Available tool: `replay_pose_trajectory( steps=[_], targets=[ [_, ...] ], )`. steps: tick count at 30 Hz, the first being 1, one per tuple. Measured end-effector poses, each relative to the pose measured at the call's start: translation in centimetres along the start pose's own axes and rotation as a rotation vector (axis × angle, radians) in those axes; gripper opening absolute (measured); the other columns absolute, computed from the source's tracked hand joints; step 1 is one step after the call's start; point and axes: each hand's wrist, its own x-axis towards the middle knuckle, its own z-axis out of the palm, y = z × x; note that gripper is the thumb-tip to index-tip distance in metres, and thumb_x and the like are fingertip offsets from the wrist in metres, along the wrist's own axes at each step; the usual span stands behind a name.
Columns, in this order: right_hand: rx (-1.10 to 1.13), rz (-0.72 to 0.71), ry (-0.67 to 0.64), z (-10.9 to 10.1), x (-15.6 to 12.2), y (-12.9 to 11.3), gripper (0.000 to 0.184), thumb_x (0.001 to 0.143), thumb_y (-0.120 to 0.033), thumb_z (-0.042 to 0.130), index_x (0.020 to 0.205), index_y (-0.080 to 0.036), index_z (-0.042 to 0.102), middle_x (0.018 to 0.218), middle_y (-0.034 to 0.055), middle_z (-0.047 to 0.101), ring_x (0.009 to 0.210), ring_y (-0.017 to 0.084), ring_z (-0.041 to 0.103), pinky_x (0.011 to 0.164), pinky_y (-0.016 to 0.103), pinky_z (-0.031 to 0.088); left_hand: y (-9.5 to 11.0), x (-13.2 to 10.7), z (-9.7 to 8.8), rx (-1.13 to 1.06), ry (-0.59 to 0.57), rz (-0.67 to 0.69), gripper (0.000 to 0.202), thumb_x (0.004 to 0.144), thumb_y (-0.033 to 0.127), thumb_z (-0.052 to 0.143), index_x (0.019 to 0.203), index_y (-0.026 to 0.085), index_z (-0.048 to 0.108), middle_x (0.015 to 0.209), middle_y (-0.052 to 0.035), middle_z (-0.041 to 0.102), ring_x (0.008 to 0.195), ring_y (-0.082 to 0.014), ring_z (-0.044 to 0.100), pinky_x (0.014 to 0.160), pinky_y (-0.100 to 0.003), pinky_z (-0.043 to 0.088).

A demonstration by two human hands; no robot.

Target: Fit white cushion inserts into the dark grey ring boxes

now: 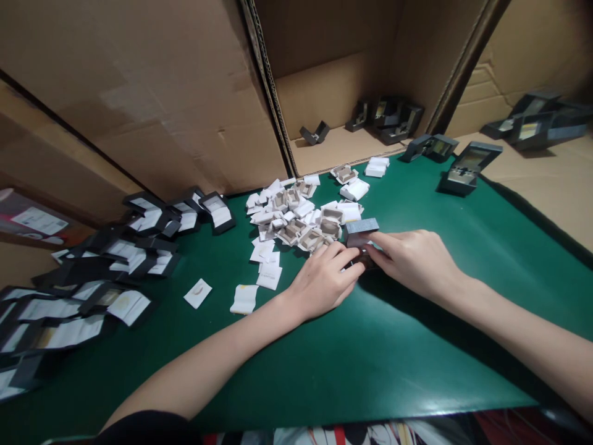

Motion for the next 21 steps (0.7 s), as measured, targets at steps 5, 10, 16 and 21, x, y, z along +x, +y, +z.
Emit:
replay_pose_trajectory(
  steps=[5, 10, 16, 21],
  targets=[
    [-0.049, 0.069, 0.04, 0.0, -0.1, -0.8, 0.022, 0.087, -0.028, 0.049, 0.089, -0.023, 0.071, 0.065, 0.0019, 0.069, 0.044, 0.012, 0.048, 0.047, 0.024, 0.013, 0.1, -0.1, 0.2, -0.03, -0.031, -0.022, 0.027, 0.09, 0.025, 0.039, 0.109, 0.02, 0.058, 0.125, -0.0044, 0.051, 0.105, -0.0133, 0.044, 0.086, -0.026, 0.044],
    [-0.093, 0.123, -0.028, 0.0, -0.1, -1.1, 0.019, 0.086, -0.029, 0.053, 0.09, -0.025, 0.071, 0.069, 0.0011, 0.07, 0.046, 0.013, 0.05, 0.048, 0.024, 0.012, 0.3, 0.0, 0.1, 0.012, 0.01, -0.032, 0.027, 0.089, 0.024, 0.041, 0.11, 0.02, 0.057, 0.123, -0.0056, 0.05, 0.106, -0.0145, 0.043, 0.085, -0.027, 0.044],
    [-0.081, 0.133, -0.013, 0.1, -0.2, -1.1, 0.022, 0.087, -0.029, 0.05, 0.094, -0.024, 0.07, 0.071, 0.0018, 0.07, 0.046, 0.013, 0.051, 0.049, 0.024, 0.012, 1.1, -0.1, -0.1, 0.162, 0.105, -0.098, 0.024, 0.084, 0.025, 0.049, 0.106, 0.024, 0.059, 0.129, -0.0071, 0.046, 0.103, -0.0164, 0.043, 0.086, -0.029, 0.043],
    [-0.073, 0.116, -0.026, 0.2, -0.1, -1.2, 0.021, 0.087, -0.029, 0.049, 0.091, -0.023, 0.069, 0.068, 0.0018, 0.068, 0.045, 0.012, 0.049, 0.048, 0.025, 0.013, 2.1, -0.2, -0.2, 0.345, 0.128, -0.128, 0.027, 0.084, 0.022, 0.048, 0.11, 0.025, 0.057, 0.132, -0.0083, 0.048, 0.099, -0.0169, 0.049, 0.079, -0.028, 0.042]
  ],
)
